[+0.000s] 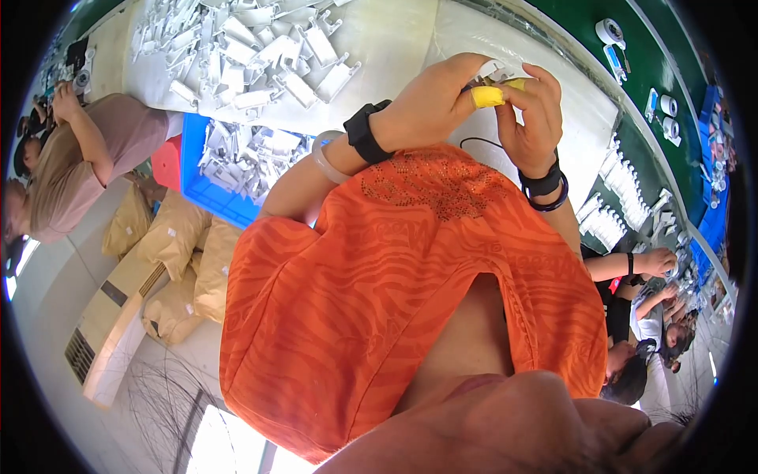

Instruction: The recorder is assembling small plastic and metal components at a factory workbench.

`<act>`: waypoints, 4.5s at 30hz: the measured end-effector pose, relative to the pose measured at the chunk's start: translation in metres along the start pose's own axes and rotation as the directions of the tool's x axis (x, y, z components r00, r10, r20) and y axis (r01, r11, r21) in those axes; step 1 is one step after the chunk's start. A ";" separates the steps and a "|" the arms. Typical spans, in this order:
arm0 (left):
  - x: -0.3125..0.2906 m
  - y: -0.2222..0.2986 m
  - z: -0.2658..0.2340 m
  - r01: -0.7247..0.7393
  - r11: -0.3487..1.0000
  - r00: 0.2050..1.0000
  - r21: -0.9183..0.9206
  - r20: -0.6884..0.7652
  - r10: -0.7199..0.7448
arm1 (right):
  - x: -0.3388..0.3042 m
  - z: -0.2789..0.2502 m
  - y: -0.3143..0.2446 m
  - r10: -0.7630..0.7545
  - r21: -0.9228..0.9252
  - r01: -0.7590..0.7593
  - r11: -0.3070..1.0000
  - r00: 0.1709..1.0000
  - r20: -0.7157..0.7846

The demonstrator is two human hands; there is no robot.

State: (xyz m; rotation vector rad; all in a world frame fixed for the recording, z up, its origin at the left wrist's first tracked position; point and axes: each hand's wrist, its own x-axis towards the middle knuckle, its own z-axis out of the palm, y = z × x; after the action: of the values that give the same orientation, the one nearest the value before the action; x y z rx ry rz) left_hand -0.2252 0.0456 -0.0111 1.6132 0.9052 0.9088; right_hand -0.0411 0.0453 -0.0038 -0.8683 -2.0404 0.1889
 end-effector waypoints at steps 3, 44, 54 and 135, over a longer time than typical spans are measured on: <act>-0.001 -0.004 -0.001 -0.044 0.997 0.999 0.057 -0.019 0.045 | 0.001 0.003 -0.001 0.000 0.002 0.000 1.000 1.000 -0.002; 0.249 -0.375 -0.482 0.708 0.625 0.263 0.328 -0.945 0.197 | 0.297 0.385 0.346 0.309 -0.275 -0.168 0.947 0.713 0.630; 0.170 -0.175 -0.299 -0.168 0.723 0.935 0.670 -0.124 0.331 | 0.237 0.233 0.195 0.243 0.456 -0.704 0.545 0.653 0.717; 0.007 -0.003 -0.027 -0.012 0.995 0.979 -0.100 -0.205 -0.009 | 0.036 0.036 -0.001 0.128 0.046 -0.125 0.991 0.990 -0.063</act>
State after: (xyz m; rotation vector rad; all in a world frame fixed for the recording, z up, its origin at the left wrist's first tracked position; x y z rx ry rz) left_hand -0.2466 0.0633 -0.0079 1.4524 0.9837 1.1203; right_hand -0.0826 0.0745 -0.0007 -0.9660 -1.9150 0.2691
